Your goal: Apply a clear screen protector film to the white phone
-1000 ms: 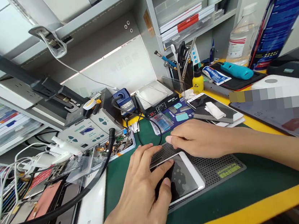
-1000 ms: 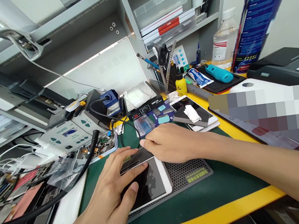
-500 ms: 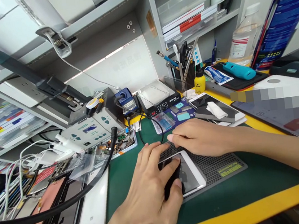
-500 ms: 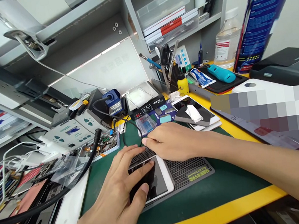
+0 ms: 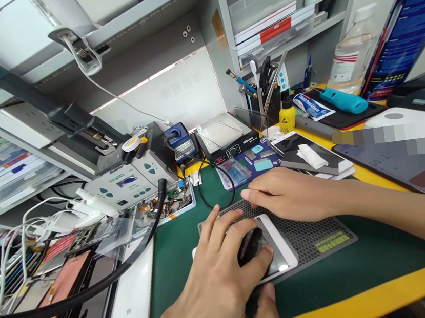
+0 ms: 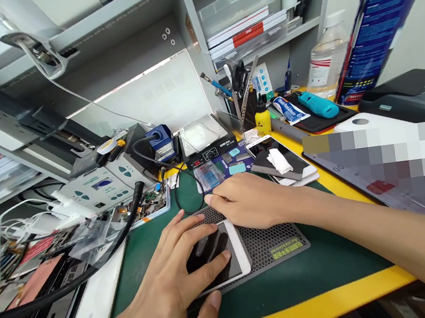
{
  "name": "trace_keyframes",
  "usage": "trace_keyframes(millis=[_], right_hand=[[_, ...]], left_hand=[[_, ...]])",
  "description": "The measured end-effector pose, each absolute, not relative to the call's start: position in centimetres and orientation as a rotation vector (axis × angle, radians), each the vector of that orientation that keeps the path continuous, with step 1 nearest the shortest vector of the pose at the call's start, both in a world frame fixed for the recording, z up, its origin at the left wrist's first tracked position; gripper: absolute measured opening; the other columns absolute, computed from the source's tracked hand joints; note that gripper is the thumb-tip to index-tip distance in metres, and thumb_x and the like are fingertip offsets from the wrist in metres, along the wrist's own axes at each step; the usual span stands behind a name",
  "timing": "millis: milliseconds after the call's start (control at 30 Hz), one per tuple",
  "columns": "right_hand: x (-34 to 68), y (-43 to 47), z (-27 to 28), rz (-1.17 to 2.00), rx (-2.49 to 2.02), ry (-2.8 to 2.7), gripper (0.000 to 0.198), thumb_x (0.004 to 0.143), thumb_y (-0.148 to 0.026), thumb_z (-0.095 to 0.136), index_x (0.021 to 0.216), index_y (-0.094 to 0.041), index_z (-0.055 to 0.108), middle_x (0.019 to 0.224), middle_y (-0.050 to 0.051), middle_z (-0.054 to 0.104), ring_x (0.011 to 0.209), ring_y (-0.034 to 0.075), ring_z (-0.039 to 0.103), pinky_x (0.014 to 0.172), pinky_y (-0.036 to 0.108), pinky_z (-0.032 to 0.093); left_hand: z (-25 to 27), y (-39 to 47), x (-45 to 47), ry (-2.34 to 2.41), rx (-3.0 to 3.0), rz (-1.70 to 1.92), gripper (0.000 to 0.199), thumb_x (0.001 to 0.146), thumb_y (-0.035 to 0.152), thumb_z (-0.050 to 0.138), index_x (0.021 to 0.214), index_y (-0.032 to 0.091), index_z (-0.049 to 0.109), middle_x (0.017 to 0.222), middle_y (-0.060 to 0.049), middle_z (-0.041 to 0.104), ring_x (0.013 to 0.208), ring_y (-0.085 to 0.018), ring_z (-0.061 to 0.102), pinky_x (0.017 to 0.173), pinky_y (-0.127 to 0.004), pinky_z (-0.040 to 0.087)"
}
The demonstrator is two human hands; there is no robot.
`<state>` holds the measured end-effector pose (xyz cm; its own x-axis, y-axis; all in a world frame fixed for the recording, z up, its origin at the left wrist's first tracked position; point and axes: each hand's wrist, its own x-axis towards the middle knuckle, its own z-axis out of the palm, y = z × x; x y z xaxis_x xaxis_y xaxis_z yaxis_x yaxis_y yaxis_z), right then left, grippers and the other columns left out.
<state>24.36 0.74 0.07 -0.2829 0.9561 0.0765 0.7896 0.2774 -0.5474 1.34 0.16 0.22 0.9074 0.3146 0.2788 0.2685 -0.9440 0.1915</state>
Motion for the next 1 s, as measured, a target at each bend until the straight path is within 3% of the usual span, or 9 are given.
trace_keyframes(millis=[333,533,1000], right_hand=[[24.3,0.6,0.4,0.589,-1.588,-2.164,0.047,0.104,-0.038,0.033,0.074,-0.019,0.065,0.07,0.002,0.069,0.065,0.016,0.057,0.057,0.029,0.026],[24.3,0.5,0.6,0.583,-1.601,-2.175,0.046,0.103,-0.036,0.035,0.069,-0.019,0.059,0.067,0.002,0.067,0.062,0.015,0.054,0.056,0.029,0.025],[24.4,0.5,0.3,0.555,-1.581,-2.189,0.046,0.103,-0.037,0.034,0.061,-0.019,0.043,0.059,-0.002,0.055,0.056,0.013,0.043,0.055,0.027,0.025]], left_hand=[[-0.3,1.0,0.1,0.229,2.894,0.519,0.039,0.076,0.019,0.057,0.112,0.024,0.072,0.121,-0.011,0.058,0.13,-0.032,0.044,0.117,-0.064,0.022],[-0.1,1.2,0.0,0.225,2.888,0.449,0.038,0.078,0.018,0.056,0.111,0.024,0.072,0.119,-0.011,0.057,0.13,-0.031,0.043,0.117,-0.062,0.025],[0.7,0.6,1.0,0.395,2.784,0.299,0.052,0.075,0.016,0.058,0.123,0.032,0.067,0.138,-0.008,0.045,0.14,-0.033,0.031,0.117,-0.064,0.022]])
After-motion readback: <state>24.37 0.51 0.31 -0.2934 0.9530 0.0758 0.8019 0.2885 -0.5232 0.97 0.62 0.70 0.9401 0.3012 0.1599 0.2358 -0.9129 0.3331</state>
